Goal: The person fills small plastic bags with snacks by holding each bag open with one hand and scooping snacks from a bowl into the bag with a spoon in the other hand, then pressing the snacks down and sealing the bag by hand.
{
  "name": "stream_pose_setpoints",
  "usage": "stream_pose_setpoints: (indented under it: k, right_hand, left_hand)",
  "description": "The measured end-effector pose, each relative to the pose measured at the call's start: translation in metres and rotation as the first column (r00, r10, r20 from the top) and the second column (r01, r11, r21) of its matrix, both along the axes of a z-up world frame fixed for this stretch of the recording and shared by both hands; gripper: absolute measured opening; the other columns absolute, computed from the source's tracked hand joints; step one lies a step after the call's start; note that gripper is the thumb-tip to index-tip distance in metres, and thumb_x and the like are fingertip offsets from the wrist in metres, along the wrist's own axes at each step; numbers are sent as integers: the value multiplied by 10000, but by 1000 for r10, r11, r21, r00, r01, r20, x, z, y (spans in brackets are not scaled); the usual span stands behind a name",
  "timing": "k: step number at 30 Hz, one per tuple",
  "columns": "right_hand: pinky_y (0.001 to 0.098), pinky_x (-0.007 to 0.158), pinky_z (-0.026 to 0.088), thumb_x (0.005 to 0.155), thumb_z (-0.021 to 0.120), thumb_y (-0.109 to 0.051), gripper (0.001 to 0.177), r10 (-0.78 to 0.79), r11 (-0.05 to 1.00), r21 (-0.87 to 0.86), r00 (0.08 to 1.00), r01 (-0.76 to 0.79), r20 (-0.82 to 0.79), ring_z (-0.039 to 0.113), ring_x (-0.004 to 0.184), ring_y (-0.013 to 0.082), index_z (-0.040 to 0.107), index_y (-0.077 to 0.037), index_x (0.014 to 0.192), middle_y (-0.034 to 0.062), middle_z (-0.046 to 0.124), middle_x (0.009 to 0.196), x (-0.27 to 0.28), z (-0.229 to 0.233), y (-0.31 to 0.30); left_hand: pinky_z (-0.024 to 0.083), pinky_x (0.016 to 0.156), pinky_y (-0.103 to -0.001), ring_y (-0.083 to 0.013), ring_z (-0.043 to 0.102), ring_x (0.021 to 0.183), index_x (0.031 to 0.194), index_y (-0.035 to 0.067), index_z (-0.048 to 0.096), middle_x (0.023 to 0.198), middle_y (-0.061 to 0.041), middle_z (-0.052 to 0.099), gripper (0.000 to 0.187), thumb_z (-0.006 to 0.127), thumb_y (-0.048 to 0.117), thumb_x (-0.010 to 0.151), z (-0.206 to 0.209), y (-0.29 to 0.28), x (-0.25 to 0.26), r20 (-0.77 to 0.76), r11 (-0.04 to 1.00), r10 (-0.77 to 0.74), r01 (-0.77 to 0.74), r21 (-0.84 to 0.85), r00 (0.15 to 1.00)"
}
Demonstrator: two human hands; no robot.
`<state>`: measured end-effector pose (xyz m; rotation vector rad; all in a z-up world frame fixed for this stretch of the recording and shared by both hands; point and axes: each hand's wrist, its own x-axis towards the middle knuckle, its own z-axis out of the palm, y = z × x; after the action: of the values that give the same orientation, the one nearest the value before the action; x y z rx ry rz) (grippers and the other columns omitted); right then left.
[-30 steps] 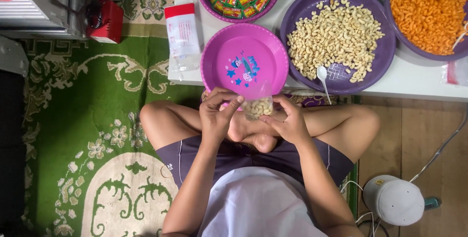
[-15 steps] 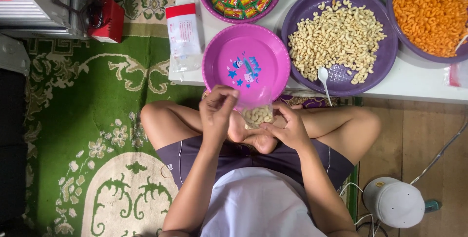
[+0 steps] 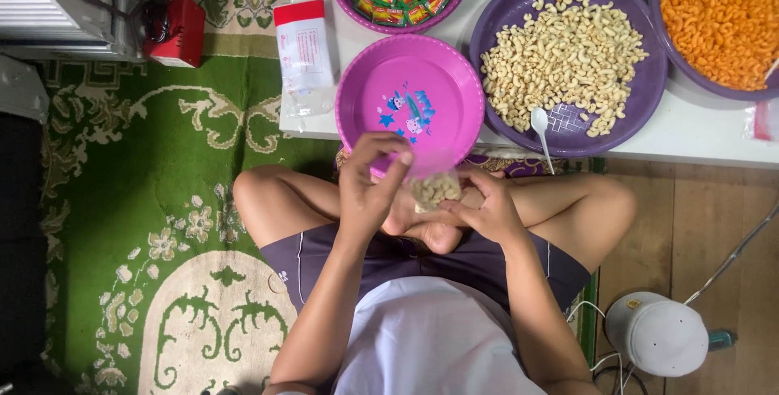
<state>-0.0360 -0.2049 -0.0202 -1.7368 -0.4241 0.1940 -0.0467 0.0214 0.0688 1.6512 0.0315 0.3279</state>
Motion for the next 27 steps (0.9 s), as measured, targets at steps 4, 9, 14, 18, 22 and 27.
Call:
stream_pose_setpoints:
  k: [4, 9, 14, 18, 22, 27]
  right_hand:
    - [375, 881, 547, 759, 902, -95, 398, -43, 997, 59, 998, 46, -52, 690, 916, 162, 725, -37, 1111, 72, 744, 955, 1, -2, 2]
    - [350, 858, 561, 773, 919, -219, 468, -139, 990, -12, 989, 140, 54, 709, 960, 175, 717, -58, 1162, 77, 744, 1009, -2, -2, 15]
    - [398, 865, 555, 901, 807, -260, 338, -171, 985, 38, 983, 168, 64, 682, 972, 234, 724, -50, 1152, 109, 711, 1064, 8, 15, 20]
    - [281, 704, 581, 968, 728, -104, 102, -202, 979, 61, 976, 197, 86, 654, 834, 150, 750, -5, 977, 85, 652, 916, 14, 19, 24]
    - [308, 687, 576, 951, 757, -150, 139, -190, 979, 86, 978, 183, 88, 644, 844, 162, 763, -23, 1005, 85, 640, 941, 18, 14, 24]
    - [280, 635, 584, 969, 723, -92, 101, -217, 972, 104, 973, 209, 75, 639, 776, 156, 773, -4, 964, 101, 644, 872, 19, 18, 19]
  left_hand:
    - [432, 986, -663, -522, 577, 1155, 1296, -3, 534, 1260, -289, 592, 542, 780, 270, 897, -19, -15, -13, -104, 999, 4, -8, -38, 995]
    - [546, 893, -338, -220, 668, 1031, 1074, 30, 755, 1013, -113, 713, 164, 735, 113, 934, -59, -45, -23, -261, 970, 74, -130, -207, 963]
    - [543, 891, -328, -228, 685, 1021, 1038, 63, 786, 1004, -111, 727, 142, 773, 113, 906, -52, -46, -22, -218, 980, 50, -90, -176, 975]
    - [536, 923, -375, -245, 685, 1022, 1016, 51, 795, 985, -140, 721, 135, 781, 106, 894, -43, -46, -24, -249, 974, 31, -86, -210, 968]
    - [516, 959, -358, -202, 658, 1029, 1026, 42, 801, 986, -111, 717, 150, 781, 72, 880, -47, -44, -22, -270, 950, 44, -124, -288, 962]
    - [513, 939, -345, -151, 611, 1015, 1009, 36, 785, 940, -60, 672, 161, 805, 48, 849, -69, -49, -21, -294, 935, 16, -119, -335, 956]
